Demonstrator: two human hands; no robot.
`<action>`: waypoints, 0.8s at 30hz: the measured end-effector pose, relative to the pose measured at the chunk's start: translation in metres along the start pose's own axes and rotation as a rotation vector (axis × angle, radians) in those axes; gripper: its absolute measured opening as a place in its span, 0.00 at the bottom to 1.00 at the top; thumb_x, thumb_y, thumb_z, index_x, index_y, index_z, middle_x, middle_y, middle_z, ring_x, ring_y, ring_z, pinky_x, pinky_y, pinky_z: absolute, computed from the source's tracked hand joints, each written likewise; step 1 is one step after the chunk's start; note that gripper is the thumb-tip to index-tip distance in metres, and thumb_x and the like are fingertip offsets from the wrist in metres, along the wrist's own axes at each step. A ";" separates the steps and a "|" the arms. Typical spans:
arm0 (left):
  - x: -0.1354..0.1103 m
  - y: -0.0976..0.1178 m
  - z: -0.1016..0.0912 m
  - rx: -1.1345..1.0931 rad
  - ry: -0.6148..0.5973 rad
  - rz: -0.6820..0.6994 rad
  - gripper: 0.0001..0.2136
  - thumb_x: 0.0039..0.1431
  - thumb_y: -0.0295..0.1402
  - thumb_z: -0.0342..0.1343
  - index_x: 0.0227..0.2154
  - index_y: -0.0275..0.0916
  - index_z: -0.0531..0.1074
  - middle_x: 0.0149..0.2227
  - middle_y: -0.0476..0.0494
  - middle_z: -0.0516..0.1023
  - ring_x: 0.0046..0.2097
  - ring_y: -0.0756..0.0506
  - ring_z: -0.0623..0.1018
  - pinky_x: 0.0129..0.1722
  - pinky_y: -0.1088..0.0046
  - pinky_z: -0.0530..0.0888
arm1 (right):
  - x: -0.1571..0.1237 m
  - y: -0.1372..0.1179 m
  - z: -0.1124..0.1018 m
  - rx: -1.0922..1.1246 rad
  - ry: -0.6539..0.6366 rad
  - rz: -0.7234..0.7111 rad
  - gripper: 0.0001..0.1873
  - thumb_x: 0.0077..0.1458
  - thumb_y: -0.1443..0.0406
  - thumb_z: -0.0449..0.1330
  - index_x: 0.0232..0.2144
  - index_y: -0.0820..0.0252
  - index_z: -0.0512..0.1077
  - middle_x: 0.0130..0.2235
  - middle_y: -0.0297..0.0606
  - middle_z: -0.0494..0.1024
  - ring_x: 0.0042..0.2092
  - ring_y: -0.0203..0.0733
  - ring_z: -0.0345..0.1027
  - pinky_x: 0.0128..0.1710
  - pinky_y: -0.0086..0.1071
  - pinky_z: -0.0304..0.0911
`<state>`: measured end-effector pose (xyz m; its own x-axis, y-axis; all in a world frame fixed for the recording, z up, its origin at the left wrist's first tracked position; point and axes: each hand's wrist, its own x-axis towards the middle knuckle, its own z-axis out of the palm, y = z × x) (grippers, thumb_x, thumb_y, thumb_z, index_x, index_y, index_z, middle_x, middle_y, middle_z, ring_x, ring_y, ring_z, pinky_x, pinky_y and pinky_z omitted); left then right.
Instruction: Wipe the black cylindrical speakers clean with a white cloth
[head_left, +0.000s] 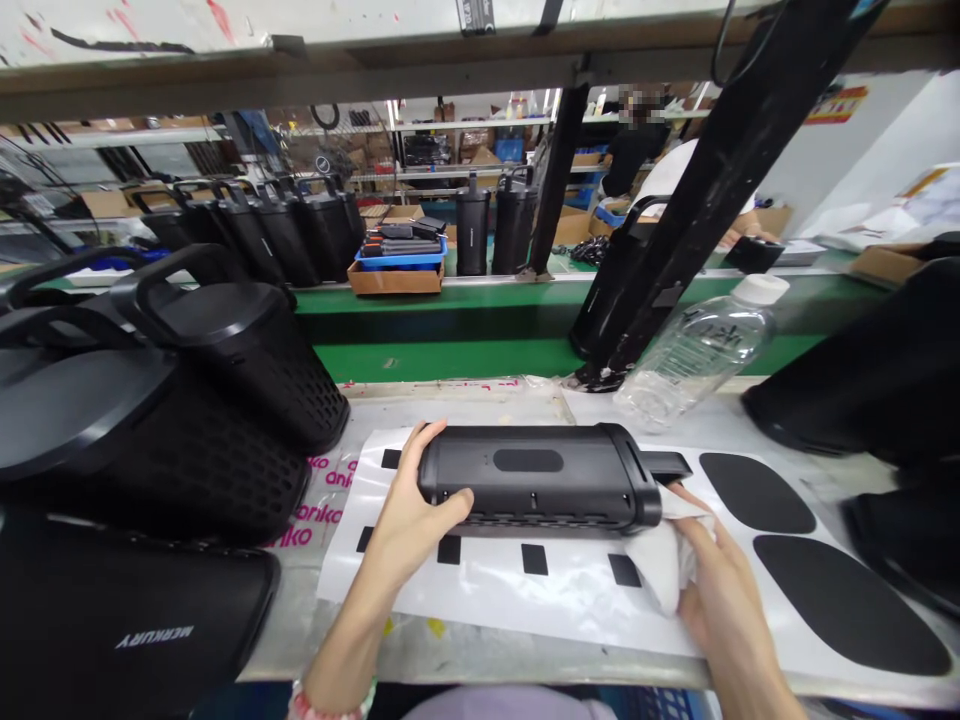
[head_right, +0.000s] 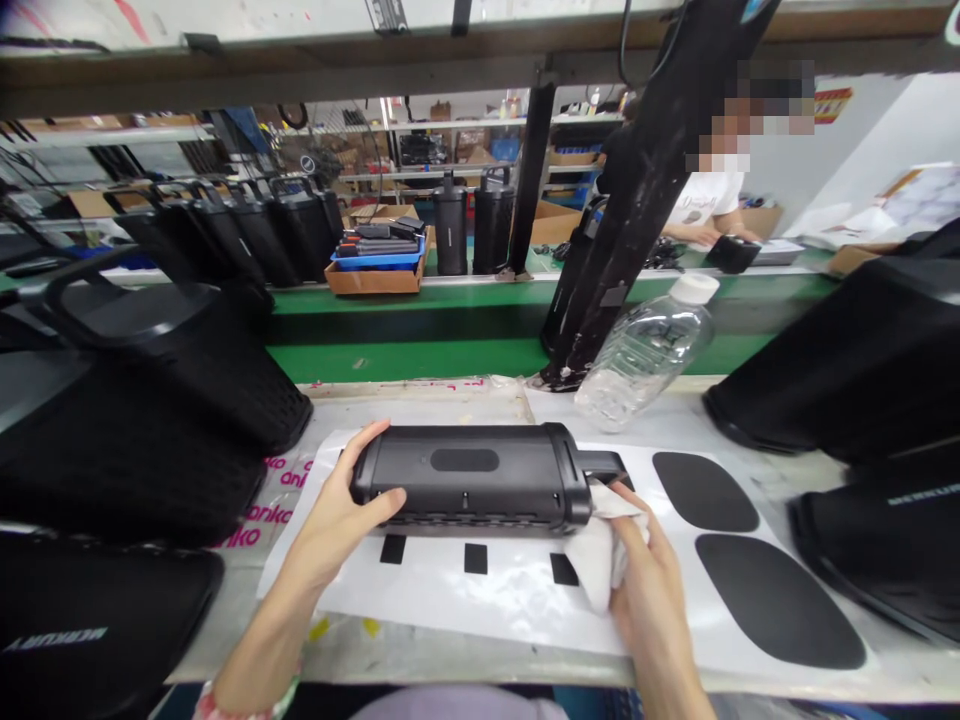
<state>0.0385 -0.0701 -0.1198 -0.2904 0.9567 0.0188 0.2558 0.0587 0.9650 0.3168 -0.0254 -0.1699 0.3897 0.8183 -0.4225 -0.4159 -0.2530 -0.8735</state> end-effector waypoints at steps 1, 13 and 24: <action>0.000 0.000 0.000 -0.002 0.000 -0.002 0.30 0.50 0.32 0.59 0.58 0.47 0.62 0.66 0.42 0.57 0.68 0.38 0.56 0.66 0.55 0.53 | 0.000 0.000 0.000 -0.001 -0.002 0.002 0.37 0.30 0.59 0.72 0.48 0.53 0.74 0.36 0.35 0.82 0.35 0.42 0.76 0.31 0.24 0.70; 0.000 -0.001 0.001 -0.030 0.008 -0.016 0.30 0.49 0.33 0.60 0.58 0.48 0.62 0.66 0.42 0.57 0.67 0.38 0.58 0.65 0.54 0.54 | -0.003 -0.001 -0.002 -0.005 -0.016 0.012 0.37 0.32 0.59 0.72 0.50 0.52 0.74 0.35 0.36 0.82 0.34 0.42 0.76 0.30 0.26 0.71; 0.000 -0.001 0.001 -0.029 -0.001 -0.014 0.30 0.50 0.31 0.59 0.59 0.47 0.62 0.66 0.41 0.57 0.68 0.38 0.57 0.65 0.56 0.53 | -0.002 0.000 -0.002 -0.006 -0.005 -0.003 0.37 0.33 0.59 0.72 0.50 0.53 0.74 0.36 0.36 0.82 0.34 0.42 0.76 0.31 0.26 0.71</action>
<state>0.0387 -0.0696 -0.1208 -0.2932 0.9560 0.0047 0.2244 0.0640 0.9724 0.3175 -0.0275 -0.1696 0.3866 0.8218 -0.4185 -0.4094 -0.2537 -0.8764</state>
